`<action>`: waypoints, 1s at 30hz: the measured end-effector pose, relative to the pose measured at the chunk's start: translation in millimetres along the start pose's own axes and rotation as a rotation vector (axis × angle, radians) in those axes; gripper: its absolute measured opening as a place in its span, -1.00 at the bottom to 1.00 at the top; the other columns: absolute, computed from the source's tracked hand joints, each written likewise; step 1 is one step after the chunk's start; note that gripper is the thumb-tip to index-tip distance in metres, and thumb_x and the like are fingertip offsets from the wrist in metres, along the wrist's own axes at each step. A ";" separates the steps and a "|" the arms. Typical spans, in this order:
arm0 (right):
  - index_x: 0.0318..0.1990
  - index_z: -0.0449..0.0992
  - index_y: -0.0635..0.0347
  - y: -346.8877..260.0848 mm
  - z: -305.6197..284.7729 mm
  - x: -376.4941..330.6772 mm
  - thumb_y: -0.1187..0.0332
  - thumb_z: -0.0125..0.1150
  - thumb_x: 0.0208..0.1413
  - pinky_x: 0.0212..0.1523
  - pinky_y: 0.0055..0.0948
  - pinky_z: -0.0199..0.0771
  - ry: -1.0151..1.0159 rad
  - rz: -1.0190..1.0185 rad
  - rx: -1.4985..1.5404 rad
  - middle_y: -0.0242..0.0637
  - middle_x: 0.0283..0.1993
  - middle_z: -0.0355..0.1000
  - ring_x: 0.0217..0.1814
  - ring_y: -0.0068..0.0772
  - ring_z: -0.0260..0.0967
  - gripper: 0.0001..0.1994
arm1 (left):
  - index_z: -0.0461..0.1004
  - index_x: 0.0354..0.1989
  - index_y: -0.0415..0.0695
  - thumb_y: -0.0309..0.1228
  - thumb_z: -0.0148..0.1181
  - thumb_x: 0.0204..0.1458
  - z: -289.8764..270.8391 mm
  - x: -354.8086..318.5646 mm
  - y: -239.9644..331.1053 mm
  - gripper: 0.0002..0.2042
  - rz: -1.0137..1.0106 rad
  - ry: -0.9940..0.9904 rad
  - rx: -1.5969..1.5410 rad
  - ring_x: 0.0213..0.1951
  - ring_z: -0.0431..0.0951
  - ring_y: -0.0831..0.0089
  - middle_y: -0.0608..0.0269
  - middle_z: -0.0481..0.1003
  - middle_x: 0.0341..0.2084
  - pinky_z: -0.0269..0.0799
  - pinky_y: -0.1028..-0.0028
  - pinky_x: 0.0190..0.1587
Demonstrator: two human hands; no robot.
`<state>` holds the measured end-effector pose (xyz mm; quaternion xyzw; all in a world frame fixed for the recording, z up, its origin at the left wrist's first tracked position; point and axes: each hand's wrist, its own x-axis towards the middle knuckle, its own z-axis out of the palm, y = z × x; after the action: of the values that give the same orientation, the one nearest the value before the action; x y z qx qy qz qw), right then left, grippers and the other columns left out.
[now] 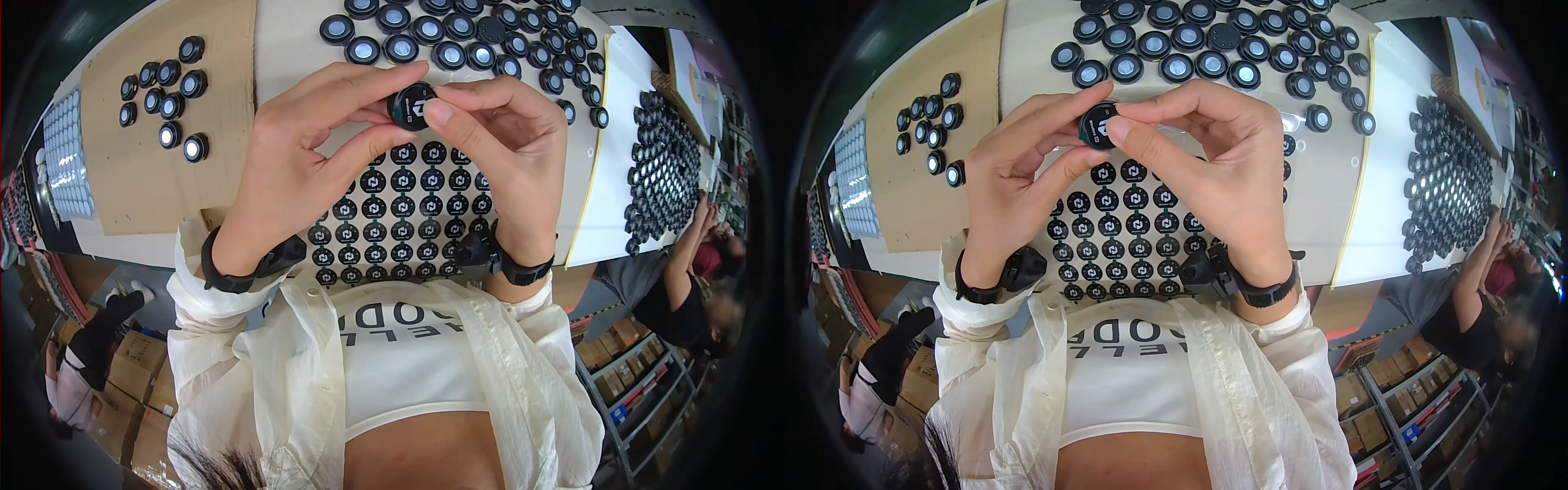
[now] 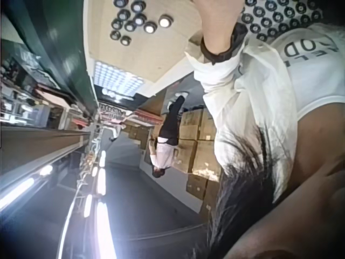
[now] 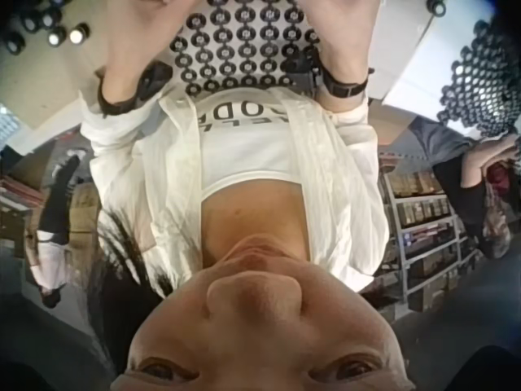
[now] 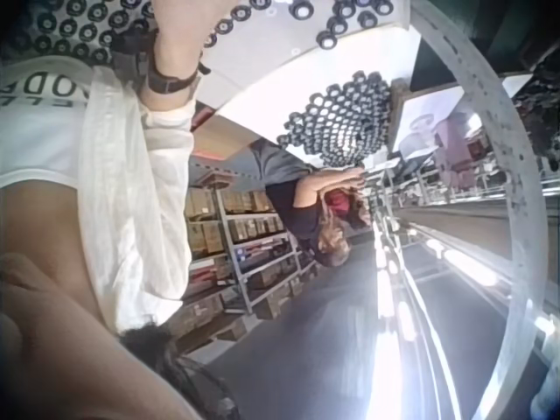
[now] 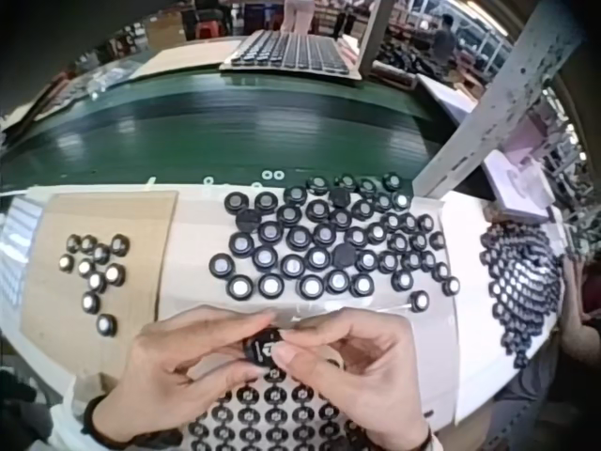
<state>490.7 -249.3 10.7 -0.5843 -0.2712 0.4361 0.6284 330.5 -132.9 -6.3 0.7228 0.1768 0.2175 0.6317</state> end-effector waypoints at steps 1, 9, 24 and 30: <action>-0.27 0.64 0.37 0.1 1.6 -0.4 0.58 0.40 0.01 0.01 -0.46 0.52 0.019 -0.008 -0.061 -0.17 -0.25 0.61 -0.14 -0.46 0.55 -0.88 | 0.43 0.20 -0.28 -0.75 0.23 0.01 0.0 -0.4 -0.6 -0.50 -0.006 0.008 0.015 -0.07 0.55 0.43 0.08 0.48 -0.01 0.56 0.48 -0.01; -0.24 0.65 0.31 12.0 9.0 2.3 0.54 0.36 0.01 -0.15 -0.42 0.50 0.061 -0.495 -0.719 -0.16 -0.29 0.57 -0.22 -0.26 0.54 -0.86 | 0.42 0.20 -0.30 -0.73 0.22 0.04 -3.0 -1.7 -5.2 -0.52 -0.069 0.044 0.052 -0.09 0.58 0.41 0.07 0.49 -0.01 0.56 0.47 0.01; -0.05 0.58 0.31 -18.6 -56.9 -12.5 0.53 0.20 0.12 -0.11 -0.45 0.47 0.077 -0.130 -0.816 -0.15 -0.16 0.57 -0.19 -0.35 0.51 -0.76 | 0.44 0.14 -0.25 -0.67 0.04 0.06 -84.5 -38.4 -4.3 -0.59 -0.102 0.085 1.217 -0.03 0.44 0.02 0.02 0.48 -0.02 0.37 0.20 0.05; -0.10 0.53 0.29 -18.7 -73.8 -13.7 0.62 0.26 -0.02 -0.20 -0.38 0.48 -0.082 -0.109 -1.036 -0.16 -0.22 0.54 -0.23 -0.23 0.50 -0.72 | 0.43 0.14 -0.23 -0.69 -0.01 0.02 -83.2 -23.6 0.1 -0.55 -0.105 0.100 1.306 0.06 0.42 0.06 0.08 0.46 0.05 0.36 0.24 0.12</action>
<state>551.3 -296.6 18.7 -0.7860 -0.5060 0.2338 0.2676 265.9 -75.9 0.6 0.9370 0.3368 0.0678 0.0640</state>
